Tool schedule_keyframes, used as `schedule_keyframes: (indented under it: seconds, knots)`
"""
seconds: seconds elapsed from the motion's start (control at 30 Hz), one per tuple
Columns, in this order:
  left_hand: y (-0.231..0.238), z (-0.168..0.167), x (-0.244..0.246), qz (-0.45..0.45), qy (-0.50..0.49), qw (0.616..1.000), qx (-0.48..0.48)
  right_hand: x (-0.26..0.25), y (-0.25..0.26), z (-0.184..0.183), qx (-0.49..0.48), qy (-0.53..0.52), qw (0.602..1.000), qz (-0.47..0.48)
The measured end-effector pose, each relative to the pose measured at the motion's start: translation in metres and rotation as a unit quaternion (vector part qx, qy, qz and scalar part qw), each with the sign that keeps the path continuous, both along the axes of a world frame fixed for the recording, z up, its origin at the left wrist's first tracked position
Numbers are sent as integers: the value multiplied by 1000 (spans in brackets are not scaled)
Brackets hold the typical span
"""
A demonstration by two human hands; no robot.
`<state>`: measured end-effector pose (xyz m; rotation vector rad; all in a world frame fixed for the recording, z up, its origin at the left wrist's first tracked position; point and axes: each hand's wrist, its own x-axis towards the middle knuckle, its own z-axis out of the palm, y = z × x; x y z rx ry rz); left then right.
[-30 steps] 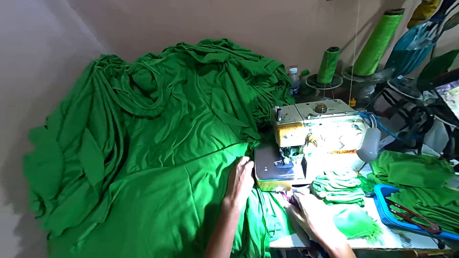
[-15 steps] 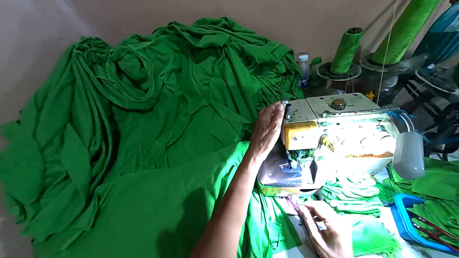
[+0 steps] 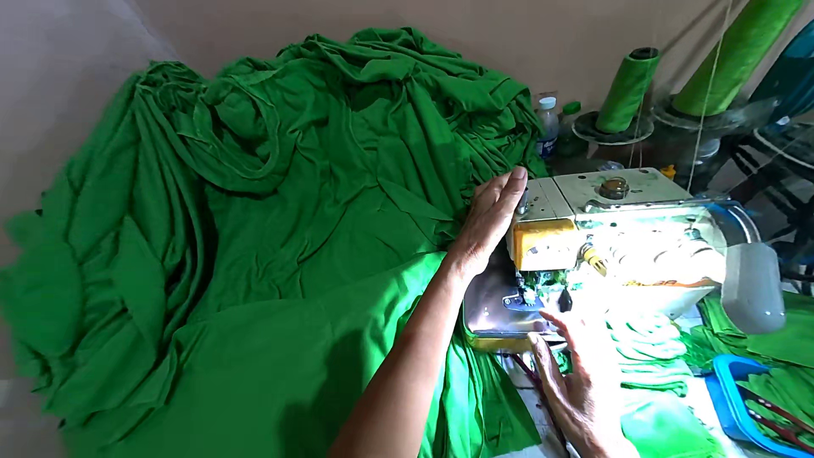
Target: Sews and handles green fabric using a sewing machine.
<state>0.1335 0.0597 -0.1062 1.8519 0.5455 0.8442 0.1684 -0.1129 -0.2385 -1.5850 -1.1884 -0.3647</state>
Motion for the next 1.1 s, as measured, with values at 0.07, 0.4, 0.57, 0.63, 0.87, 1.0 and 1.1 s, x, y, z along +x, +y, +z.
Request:
schedule_keyframes:
  seconds: [0.07,0.4,0.57,0.63,0.87,1.0,1.1]
  knots:
    - [1,2,3,-2,-8,1000,-9,0,3,-3,-12,11,1000,8]
    - [21,-15,7,-69,-106,992,29,2,8,-11,-26,17,999,-8]
    - [-6,0,13,-2,-121,992,42,-20,7,-6,-45,-51,998,2]
    - [-3,-2,12,-1,-133,989,65,-32,4,-9,-47,-55,995,65]
    - [-31,-56,-29,130,-4,987,93,-21,-34,-38,-35,12,997,62]
    - [-49,-81,-32,183,76,968,153,-22,-33,-42,-63,43,997,17]
    - [-56,-74,-30,174,165,958,160,-26,-25,-44,-109,38,993,9]
